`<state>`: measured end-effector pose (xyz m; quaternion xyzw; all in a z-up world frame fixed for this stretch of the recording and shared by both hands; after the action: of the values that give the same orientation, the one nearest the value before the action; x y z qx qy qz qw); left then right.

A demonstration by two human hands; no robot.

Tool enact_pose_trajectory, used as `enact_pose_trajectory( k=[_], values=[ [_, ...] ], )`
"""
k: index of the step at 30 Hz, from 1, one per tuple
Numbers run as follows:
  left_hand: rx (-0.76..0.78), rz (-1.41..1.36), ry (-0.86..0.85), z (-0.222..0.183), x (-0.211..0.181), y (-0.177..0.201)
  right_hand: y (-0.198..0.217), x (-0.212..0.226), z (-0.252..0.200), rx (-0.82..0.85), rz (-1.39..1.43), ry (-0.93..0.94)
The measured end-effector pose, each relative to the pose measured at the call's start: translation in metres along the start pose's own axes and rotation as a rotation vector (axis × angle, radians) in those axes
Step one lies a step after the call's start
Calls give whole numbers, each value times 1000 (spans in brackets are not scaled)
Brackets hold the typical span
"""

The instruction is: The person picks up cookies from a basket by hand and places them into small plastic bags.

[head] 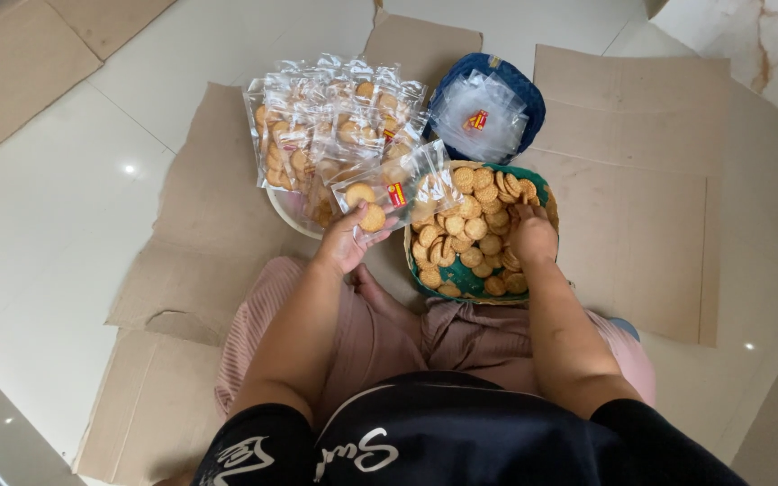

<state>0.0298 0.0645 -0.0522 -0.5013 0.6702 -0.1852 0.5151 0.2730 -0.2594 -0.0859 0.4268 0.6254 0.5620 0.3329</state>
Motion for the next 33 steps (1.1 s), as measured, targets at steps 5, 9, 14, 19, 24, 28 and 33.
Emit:
enact_pose_trajectory(
  k=[5,9,14,19,24,28,33],
  values=[
    [10,33,13,1,1,4,25,2,-2,-210,37,-64],
    [-10,50,3,2,0,5,35,10,-4,-263,254,-95],
    [-43,68,26,1,1,4,85,53,-32,-136,1217,-48],
    [-46,89,39,0,1,9,101,74,-44,-36,1484,-48],
    [-51,95,61,-2,2,11,116,76,-55,81,1738,-121],
    [-70,102,79,-2,4,13,111,82,-57,177,1911,-148],
    [-65,111,126,-1,7,15,113,89,-57,49,1792,-97]
  ],
)
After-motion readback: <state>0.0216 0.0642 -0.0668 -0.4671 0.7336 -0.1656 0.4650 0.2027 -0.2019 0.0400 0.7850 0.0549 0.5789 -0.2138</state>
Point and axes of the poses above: each hand's wrist, its own z-axis towards the middle knuckle, its own y-axis out of the back of the hand, x = y × z, the point moved 3 cm from there along z, towards the middle knuckle, and after that the axes turned 6 degrees about -z, right-handed, at the moved point
